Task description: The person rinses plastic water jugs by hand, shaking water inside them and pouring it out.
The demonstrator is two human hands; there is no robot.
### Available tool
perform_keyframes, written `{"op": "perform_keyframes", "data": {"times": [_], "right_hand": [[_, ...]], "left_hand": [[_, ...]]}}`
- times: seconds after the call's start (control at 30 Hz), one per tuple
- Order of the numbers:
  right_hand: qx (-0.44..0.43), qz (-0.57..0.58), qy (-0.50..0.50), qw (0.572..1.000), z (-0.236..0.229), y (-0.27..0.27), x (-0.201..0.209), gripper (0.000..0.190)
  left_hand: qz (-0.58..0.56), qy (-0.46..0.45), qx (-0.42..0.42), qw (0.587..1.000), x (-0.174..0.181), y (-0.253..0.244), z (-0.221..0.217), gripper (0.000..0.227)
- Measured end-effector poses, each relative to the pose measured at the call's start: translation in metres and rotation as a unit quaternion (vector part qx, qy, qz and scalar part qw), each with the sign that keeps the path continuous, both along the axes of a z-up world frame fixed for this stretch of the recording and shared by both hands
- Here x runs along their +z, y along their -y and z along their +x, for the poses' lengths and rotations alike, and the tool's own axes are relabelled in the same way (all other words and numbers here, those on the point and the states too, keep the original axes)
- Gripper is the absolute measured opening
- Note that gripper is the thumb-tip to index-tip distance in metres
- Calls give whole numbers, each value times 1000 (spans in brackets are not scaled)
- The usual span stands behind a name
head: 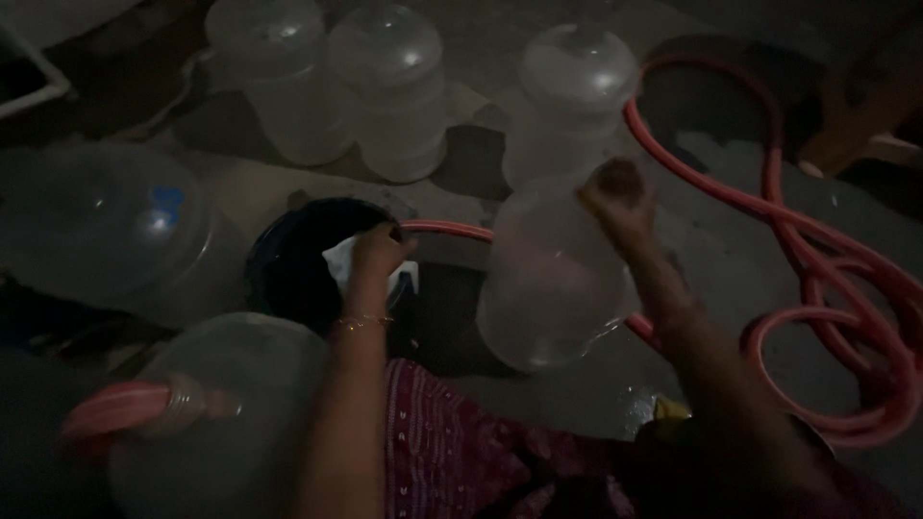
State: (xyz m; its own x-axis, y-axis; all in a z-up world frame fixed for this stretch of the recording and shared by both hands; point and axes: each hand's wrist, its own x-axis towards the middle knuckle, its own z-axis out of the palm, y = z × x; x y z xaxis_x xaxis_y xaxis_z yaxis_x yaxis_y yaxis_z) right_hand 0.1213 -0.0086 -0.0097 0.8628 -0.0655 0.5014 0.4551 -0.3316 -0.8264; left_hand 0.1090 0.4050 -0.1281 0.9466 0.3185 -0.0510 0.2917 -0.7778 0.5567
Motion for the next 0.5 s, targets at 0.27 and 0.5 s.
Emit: {"op": "perform_keyframes", "data": {"times": [0.27,0.5], "right_hand": [[146,134,165,966,-16,25,200,26],[166,21,217,962,-97,17,276,40]], "left_hand": [[-611,75,24,787,-7,178,-36,89],[-623,39,-23,781,-48,228,-54,89]]}}
